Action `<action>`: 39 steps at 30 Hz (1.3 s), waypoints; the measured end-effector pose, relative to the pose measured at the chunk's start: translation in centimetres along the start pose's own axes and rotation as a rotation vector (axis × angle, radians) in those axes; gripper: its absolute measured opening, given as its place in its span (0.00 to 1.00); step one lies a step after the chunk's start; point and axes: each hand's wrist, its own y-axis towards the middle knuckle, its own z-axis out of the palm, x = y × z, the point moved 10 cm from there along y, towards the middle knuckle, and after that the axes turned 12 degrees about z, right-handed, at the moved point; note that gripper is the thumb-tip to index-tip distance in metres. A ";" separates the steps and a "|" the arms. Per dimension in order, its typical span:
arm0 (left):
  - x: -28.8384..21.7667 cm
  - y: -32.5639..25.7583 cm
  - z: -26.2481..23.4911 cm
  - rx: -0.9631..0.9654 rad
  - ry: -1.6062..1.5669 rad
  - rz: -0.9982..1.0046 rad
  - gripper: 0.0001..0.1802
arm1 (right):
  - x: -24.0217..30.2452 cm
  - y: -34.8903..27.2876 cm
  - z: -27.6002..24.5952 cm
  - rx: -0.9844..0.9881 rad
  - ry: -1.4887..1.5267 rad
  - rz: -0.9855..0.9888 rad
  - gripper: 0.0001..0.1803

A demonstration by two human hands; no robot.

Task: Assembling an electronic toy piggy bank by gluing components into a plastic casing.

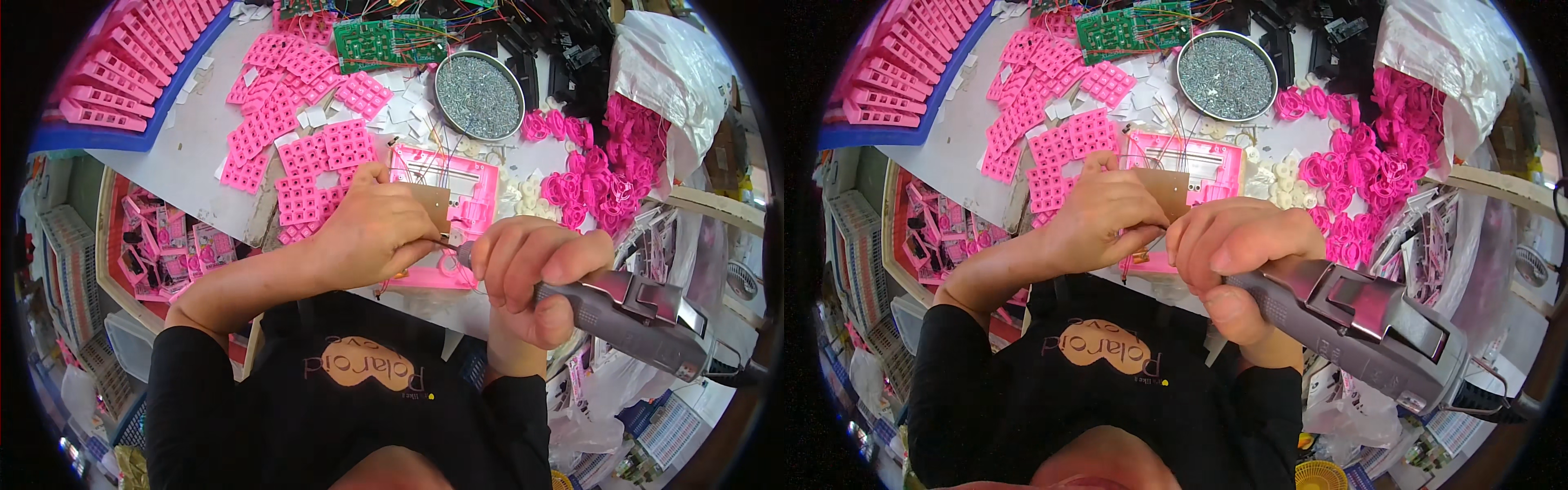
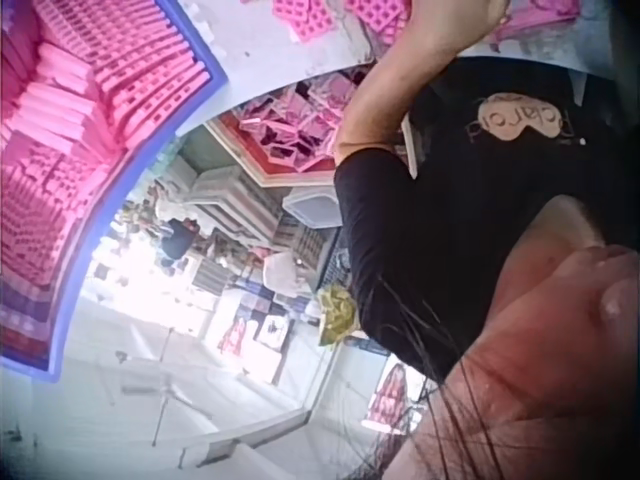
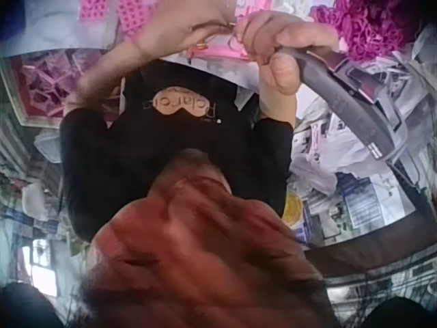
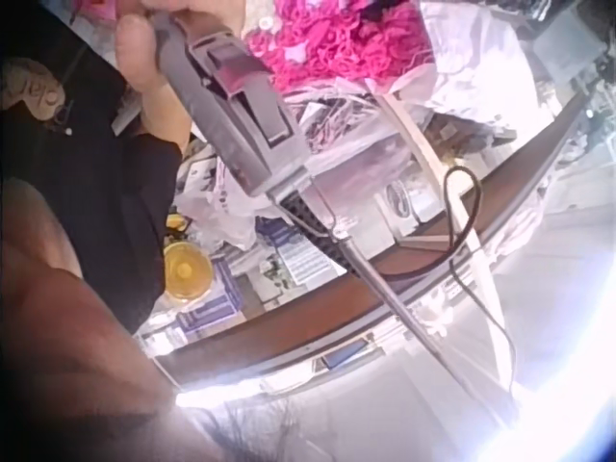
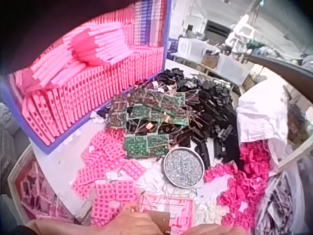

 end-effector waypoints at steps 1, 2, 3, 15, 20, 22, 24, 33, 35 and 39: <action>-0.4 0.3 -0.2 -0.005 0.076 0.040 0.07 | 0.0 0.0 -0.1 -0.004 0.002 0.003 0.16; -0.9 0.8 -0.3 -0.009 0.151 0.081 0.07 | 0.1 0.0 -0.4 -0.011 -0.005 -0.003 0.16; -1.4 1.3 -0.5 -0.012 0.225 0.124 0.08 | 0.2 -0.1 -0.8 -0.019 -0.014 -0.009 0.16; 17.3 13.1 2.3 0.310 0.829 -0.078 0.10 | -2.1 -0.8 -1.9 -0.033 -0.024 0.023 0.14; 17.2 13.2 3.0 0.257 0.901 0.052 0.10 | -4.1 -1.2 -0.6 -0.006 -0.019 0.086 0.15; 16.6 13.3 2.7 0.219 0.892 0.084 0.10 | -4.7 -1.3 -0.5 -0.017 -0.019 0.102 0.15; 15.7 13.4 1.9 0.160 0.860 0.101 0.10 | -5.1 -1.5 -0.4 -0.067 -0.005 0.135 0.13; 15.6 12.8 -0.6 0.383 0.684 -0.248 0.14 | -5.5 -0.5 1.9 0.033 -0.323 0.101 0.11; 12.0 10.7 -3.4 0.139 0.351 -0.154 0.12 | -5.6 -0.1 1.7 0.071 -0.281 0.124 0.11; 5.1 3.4 -4.0 0.050 -0.143 -0.103 0.10 | -3.2 -0.1 -0.4 -0.014 -0.012 0.025 0.14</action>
